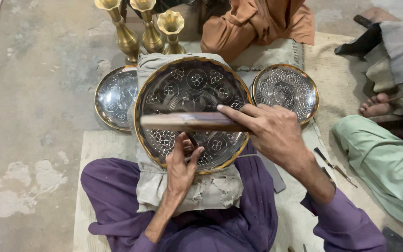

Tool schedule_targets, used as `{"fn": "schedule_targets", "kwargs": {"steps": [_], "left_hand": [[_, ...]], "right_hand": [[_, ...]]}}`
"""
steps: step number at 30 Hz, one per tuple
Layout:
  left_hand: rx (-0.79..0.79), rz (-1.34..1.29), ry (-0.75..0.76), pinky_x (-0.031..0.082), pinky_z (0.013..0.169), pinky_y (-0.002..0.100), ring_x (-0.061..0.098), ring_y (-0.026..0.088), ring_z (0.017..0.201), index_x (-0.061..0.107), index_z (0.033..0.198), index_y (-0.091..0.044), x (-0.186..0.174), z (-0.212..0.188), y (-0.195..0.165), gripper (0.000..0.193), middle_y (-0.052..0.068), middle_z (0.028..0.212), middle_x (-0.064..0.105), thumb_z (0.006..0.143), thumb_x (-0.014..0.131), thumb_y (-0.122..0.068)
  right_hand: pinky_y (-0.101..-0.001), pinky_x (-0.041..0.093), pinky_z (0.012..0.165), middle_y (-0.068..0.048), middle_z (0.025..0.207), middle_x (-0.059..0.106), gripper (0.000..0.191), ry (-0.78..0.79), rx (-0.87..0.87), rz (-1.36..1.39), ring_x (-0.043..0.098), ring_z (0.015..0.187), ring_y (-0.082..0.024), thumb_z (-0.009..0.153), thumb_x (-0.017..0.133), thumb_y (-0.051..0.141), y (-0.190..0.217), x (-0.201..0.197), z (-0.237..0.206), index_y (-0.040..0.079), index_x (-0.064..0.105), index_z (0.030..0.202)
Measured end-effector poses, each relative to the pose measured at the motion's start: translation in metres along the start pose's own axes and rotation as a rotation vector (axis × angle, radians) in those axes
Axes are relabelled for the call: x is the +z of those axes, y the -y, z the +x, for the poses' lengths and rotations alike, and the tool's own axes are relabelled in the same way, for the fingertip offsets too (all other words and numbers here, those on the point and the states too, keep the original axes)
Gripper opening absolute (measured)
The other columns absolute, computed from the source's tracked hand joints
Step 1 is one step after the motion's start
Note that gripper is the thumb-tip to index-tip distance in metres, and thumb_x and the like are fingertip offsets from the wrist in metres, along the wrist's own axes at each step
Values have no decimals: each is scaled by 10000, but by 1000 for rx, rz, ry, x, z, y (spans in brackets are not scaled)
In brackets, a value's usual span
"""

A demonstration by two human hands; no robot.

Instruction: The person sits on the floor with a decorated metal tray resting on a cloth pad, holding a small chisel against the tray's engraved pattern and striking it with a wooden mallet to chase the design. They reposition the chisel repeatedly across the tray's floral motifs, with other engraved trays and brass vases nearby.

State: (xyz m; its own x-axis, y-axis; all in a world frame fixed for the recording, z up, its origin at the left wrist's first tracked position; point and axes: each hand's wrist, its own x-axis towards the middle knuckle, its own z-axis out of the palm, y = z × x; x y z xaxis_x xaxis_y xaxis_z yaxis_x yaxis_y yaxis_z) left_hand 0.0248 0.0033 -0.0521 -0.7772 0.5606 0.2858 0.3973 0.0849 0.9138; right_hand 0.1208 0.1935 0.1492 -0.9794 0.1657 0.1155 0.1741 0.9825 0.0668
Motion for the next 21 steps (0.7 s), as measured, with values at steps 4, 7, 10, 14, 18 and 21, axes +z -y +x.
{"fn": "schedule_targets", "kwargs": {"steps": [4, 7, 10, 14, 18, 21], "left_hand": [[-31, -8, 24, 667, 723, 347, 802, 252, 911, 434, 1423, -84, -2, 2, -2, 532, 148, 1041, 766, 978, 717, -153], [-56, -10, 24, 689, 717, 354, 807, 260, 897, 482, 1384, -39, -3, 5, -7, 507, 153, 1006, 772, 951, 724, -145], [-103, -83, 49, 700, 716, 343, 797, 268, 912, 481, 1388, -10, -4, 9, -12, 511, 159, 1013, 761, 946, 709, -127], [-68, -19, 68, 694, 723, 341, 806, 253, 899, 515, 1381, -38, -5, 11, -15, 484, 146, 991, 782, 949, 717, -117], [-71, -96, 95, 703, 723, 359, 804, 257, 909, 510, 1388, -42, -5, 11, -6, 498, 157, 1019, 775, 935, 711, -95], [33, -45, 167, 701, 753, 343, 805, 234, 892, 471, 1473, -61, -3, 15, 4, 498, 129, 1020, 791, 1003, 633, -75]], "right_hand": [[-402, 561, 664, -38, 1040, 697, 767, -64, -20, 271, 707, 860, -251, 788, 668, 58, 4, -1, 5, 280, 509, 1505], [-403, 568, 667, -9, 921, 694, 710, 43, 18, 41, 714, 791, -215, 843, 691, 85, 1, 1, 6, 352, 538, 1483], [-412, 563, 681, -47, 979, 687, 716, -92, 46, 245, 701, 809, -241, 819, 701, 98, -2, 3, 5, 259, 527, 1495], [-416, 566, 668, -27, 970, 693, 710, -30, 22, 105, 708, 822, -242, 808, 690, 59, -3, 10, -2, 306, 549, 1459], [-402, 568, 675, -69, 1039, 689, 736, -210, 95, 384, 693, 836, -275, 741, 650, 13, -2, 23, -9, 183, 550, 1450], [-409, 559, 629, -35, 854, 661, 714, 31, 45, 69, 704, 783, -236, 734, 684, 50, -5, 28, -14, 245, 590, 1414]]}}
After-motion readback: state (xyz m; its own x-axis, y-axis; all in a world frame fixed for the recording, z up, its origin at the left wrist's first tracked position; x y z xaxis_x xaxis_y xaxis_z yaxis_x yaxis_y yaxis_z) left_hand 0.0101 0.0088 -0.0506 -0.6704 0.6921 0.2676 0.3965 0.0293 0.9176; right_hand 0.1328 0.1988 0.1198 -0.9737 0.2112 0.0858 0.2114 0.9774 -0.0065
